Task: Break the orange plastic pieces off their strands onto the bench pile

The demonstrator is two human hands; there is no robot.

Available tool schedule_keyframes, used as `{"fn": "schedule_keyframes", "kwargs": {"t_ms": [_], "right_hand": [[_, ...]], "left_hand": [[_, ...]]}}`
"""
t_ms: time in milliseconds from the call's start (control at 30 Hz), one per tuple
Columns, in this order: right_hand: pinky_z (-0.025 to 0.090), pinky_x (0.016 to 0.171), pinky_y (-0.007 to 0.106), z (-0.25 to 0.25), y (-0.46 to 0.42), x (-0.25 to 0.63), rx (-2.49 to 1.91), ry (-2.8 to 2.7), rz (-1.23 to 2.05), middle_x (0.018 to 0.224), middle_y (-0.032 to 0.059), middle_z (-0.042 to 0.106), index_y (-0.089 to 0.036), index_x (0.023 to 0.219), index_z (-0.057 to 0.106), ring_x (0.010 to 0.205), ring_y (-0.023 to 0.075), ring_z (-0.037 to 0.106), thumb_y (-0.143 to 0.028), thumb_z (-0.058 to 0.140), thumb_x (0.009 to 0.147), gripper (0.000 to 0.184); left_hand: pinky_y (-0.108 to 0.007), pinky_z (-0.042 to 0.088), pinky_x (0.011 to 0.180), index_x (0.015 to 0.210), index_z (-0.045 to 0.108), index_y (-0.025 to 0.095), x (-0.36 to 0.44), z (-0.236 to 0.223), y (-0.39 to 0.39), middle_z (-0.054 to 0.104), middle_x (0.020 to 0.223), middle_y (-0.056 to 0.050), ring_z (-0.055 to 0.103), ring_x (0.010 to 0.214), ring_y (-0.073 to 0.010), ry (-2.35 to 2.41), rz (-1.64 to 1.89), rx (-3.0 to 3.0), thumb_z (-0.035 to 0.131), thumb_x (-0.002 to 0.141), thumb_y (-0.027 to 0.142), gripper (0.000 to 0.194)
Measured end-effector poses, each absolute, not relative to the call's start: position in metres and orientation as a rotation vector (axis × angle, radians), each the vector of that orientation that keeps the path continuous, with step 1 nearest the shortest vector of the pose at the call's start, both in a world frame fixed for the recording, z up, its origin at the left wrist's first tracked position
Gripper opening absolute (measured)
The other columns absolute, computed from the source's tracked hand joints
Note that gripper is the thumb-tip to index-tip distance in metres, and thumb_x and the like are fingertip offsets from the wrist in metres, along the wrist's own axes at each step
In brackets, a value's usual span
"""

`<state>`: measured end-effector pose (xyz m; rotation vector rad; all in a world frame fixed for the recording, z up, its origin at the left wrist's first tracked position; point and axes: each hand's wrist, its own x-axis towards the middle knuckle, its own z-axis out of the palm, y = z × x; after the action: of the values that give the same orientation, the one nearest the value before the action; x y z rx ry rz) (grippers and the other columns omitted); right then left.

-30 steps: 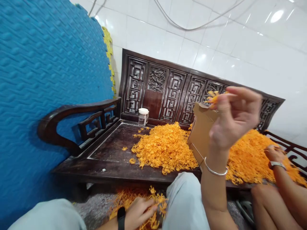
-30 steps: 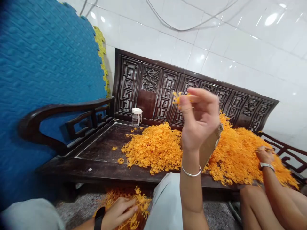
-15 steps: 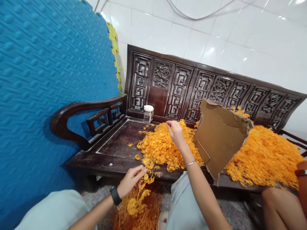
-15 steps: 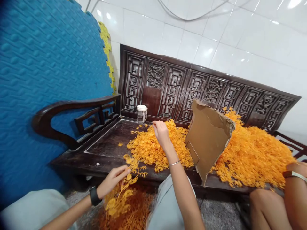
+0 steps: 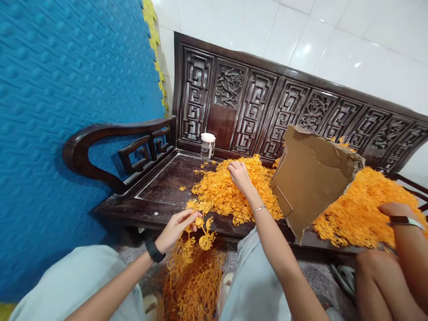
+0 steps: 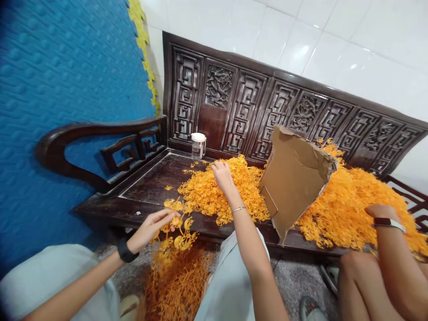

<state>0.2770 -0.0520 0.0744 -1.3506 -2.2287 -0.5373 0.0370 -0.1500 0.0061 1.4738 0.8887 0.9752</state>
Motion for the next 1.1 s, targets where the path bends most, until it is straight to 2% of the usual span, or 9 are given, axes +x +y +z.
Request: {"fn": "schedule_keyframes", "kwargs": {"t_ms": [100,200,300,500,633,733,833,1000,1100], "right_hand": [[0.031,0.085,0.037,0.072,-0.058,0.273,-1.335,-2.186,-0.501,0.114,0.0131,0.052,-0.014,0.089,0.057,0.103,0.0239,0.044,-0.01,0.044,0.081,0.016],[0.035,0.084,0.034,0.074,-0.071,0.258,-1.196,-2.154,-0.226,0.103,0.0085,0.057,-0.017,0.086,0.058,0.098,0.0199,0.048,-0.02,0.047,0.084,0.012],[0.039,0.08,0.028,0.078,-0.086,0.237,-1.02,-2.155,0.196,0.086,0.0045,0.06,-0.016,0.082,0.059,0.084,0.0144,0.054,-0.031,0.045,0.086,0.02],[0.043,0.076,0.024,0.072,-0.103,0.212,-0.871,-2.342,0.776,0.089,0.0037,0.063,-0.015,0.092,0.06,0.083,0.0126,0.057,-0.042,0.053,0.078,0.03],[0.042,0.071,0.025,0.064,-0.111,0.205,-0.845,-2.558,0.597,0.082,0.0037,0.062,-0.015,0.086,0.061,0.074,0.0131,0.056,-0.04,0.06,0.073,0.029],[0.038,0.068,0.025,0.063,-0.118,0.198,-0.832,-2.675,0.328,0.072,0.0026,0.059,-0.014,0.073,0.06,0.067,0.0125,0.053,-0.037,0.056,0.078,0.023],[0.036,0.069,0.024,0.062,-0.121,0.193,-0.835,-2.616,0.27,0.071,0.0017,0.059,-0.015,0.074,0.059,0.068,0.0118,0.053,-0.033,0.054,0.08,0.02],[0.038,0.069,0.022,0.06,-0.119,0.192,-0.841,-2.39,0.449,0.07,0.0008,0.06,-0.014,0.072,0.059,0.068,0.011,0.055,-0.033,0.061,0.074,0.019],[0.038,0.064,0.02,0.061,-0.118,0.191,-0.881,-2.262,0.599,0.065,-0.0008,0.058,-0.014,0.065,0.058,0.062,0.0095,0.053,-0.036,0.061,0.073,0.024]], "left_hand": [[-0.026,0.044,0.057,0.073,0.058,0.015,0.039,0.004,-0.146,0.057,0.07,0.0,0.055,0.054,-0.0135,0.913,0.989,1.502,0.055,0.07,0.05,0.036],[-0.023,0.039,0.05,0.062,0.051,0.016,0.041,-0.001,-0.144,0.048,0.056,0.004,0.048,0.047,-0.0105,0.937,0.98,1.537,0.053,0.07,0.052,0.037],[-0.02,0.031,0.042,0.056,0.044,0.017,0.042,-0.005,-0.145,0.035,0.047,0.008,0.037,0.042,-0.0077,0.977,0.964,1.585,0.052,0.072,0.05,0.038],[-0.019,0.027,0.043,0.055,0.049,0.016,0.039,-0.003,-0.15,0.036,0.05,0.007,0.033,0.046,-0.0079,1.041,0.958,1.686,0.054,0.072,0.044,0.034],[-0.02,0.027,0.043,0.068,0.062,0.014,0.036,-0.002,-0.152,0.043,0.05,0.005,0.035,0.046,-0.0095,1.067,0.941,1.714,0.054,0.072,0.042,0.029],[-0.02,0.027,0.043,0.07,0.065,0.013,0.034,-0.001,-0.153,0.045,0.048,0.004,0.036,0.046,-0.0102,1.083,0.952,1.717,0.054,0.071,0.041,0.03],[-0.021,0.026,0.042,0.076,0.066,0.014,0.032,0.001,-0.153,0.044,0.045,0.005,0.035,0.043,-0.0103,1.092,0.951,1.717,0.054,0.071,0.042,0.031],[-0.021,0.023,0.042,0.049,0.05,0.016,0.034,0.001,-0.155,0.034,0.039,0.006,0.031,0.041,-0.0088,1.095,0.95,1.723,0.05,0.074,0.046,0.039],[-0.021,0.023,0.041,0.049,0.044,0.017,0.036,0.0,-0.156,0.034,0.04,0.007,0.031,0.04,-0.0083,1.082,0.927,1.71,0.047,0.075,0.049,0.042]]}}
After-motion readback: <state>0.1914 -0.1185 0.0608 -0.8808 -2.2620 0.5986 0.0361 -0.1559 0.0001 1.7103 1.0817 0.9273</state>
